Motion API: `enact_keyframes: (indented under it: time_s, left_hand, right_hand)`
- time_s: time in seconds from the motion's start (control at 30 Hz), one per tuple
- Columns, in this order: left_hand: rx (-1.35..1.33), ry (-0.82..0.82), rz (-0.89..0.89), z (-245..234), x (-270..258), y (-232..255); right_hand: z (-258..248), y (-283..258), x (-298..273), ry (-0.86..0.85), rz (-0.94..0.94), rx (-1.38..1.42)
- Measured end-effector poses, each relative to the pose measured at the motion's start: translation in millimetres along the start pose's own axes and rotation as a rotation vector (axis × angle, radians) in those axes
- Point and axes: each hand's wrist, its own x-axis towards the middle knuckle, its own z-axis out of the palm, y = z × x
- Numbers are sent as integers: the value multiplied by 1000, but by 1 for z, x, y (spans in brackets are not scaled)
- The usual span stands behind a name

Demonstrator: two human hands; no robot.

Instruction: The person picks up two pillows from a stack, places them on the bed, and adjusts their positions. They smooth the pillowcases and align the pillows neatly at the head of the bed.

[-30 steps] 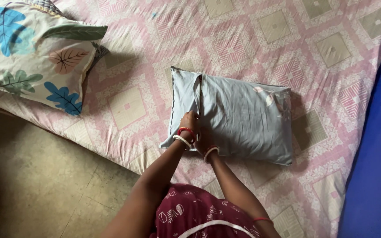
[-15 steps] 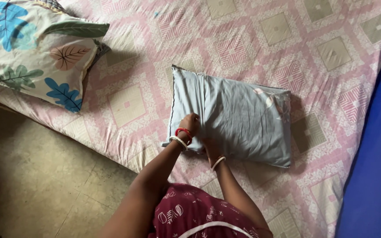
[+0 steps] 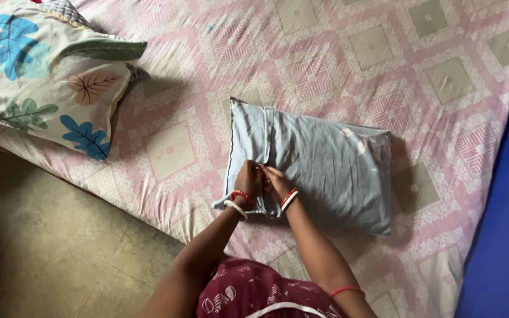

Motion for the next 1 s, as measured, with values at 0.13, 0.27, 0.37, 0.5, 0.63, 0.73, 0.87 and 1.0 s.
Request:
enact_keyframes:
  time_s: [0.13, 0.27, 0.37, 0.5, 0.63, 0.73, 0.87, 1.0]
  left_hand:
    - [43, 20, -3, -6, -10, -10]
    - [84, -119, -27, -7, -10, -21]
    - [55, -177, 45, -3, -4, -21]
    - [155, -253, 63, 5, -3, -11]
    - [215, -341, 240, 15, -9, -25]
    - [401, -507, 169, 26, -17, -39]
    - [656, -609, 136, 35, -20, -43]
    - [637, -640, 78, 28, -14, -29]
  right_hand:
    - [-3, -11, 56, 78, 6, -102]
    - [3, -36, 97, -2, -78, 220]
    - [-18, -44, 137, 81, -246, 147]
    - [-55, -54, 177, 237, -320, 139]
    - [-105, -43, 194, 347, -395, 34]
    - [-91, -62, 165, 312, -205, 86]
    - [-69, -79, 153, 335, 14, 154]
    - [-105, -40, 217, 228, -328, 78]
